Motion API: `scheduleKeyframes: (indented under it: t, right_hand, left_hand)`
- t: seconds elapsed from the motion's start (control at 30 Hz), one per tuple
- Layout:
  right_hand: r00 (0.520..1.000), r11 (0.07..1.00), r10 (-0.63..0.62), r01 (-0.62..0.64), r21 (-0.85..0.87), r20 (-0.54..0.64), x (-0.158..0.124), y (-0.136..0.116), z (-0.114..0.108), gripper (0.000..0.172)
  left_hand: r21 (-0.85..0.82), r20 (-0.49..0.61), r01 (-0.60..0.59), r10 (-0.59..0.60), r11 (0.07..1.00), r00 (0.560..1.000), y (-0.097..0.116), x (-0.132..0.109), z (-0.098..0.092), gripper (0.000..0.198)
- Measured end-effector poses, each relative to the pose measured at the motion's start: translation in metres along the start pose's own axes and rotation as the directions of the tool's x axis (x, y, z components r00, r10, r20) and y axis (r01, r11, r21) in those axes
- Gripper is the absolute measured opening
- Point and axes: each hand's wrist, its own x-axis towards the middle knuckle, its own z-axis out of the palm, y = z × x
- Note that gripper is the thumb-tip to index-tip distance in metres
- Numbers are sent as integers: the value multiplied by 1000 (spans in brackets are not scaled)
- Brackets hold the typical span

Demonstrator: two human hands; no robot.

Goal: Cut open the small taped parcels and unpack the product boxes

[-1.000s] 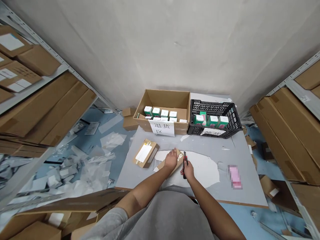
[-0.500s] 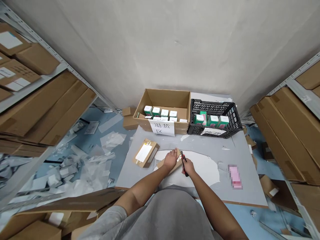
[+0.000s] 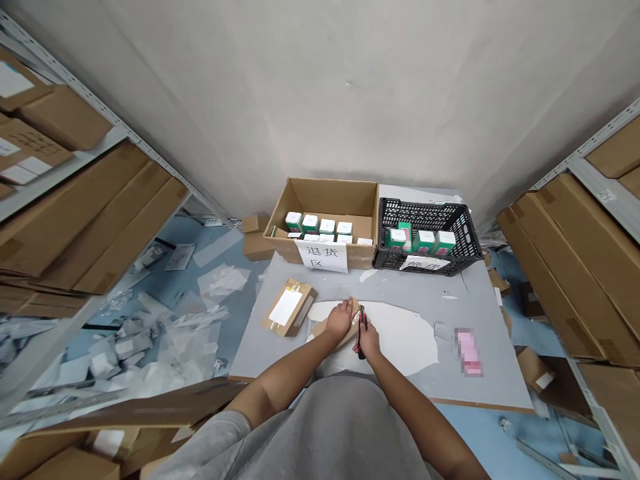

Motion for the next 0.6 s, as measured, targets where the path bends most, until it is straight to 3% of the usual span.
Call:
scheduleKeyframes:
  t: [0.2,0.47,0.6]
  right_hand:
    - [1000,1000,12,-12,21,-11,0,-8,6,41]
    - [998,996,56,-57,70,11,-10,7,11,41]
    - [1000,989,21,-18,147,-19,-10,6,21,45]
  left_hand:
    - [-16,8,34,-33,999,999,-2,3,-2,64]
    - [-18,39,42,-41,999,998,3,4,-8,59]
    - [-8,74,49,-49,999,996,7,3,-12,58]
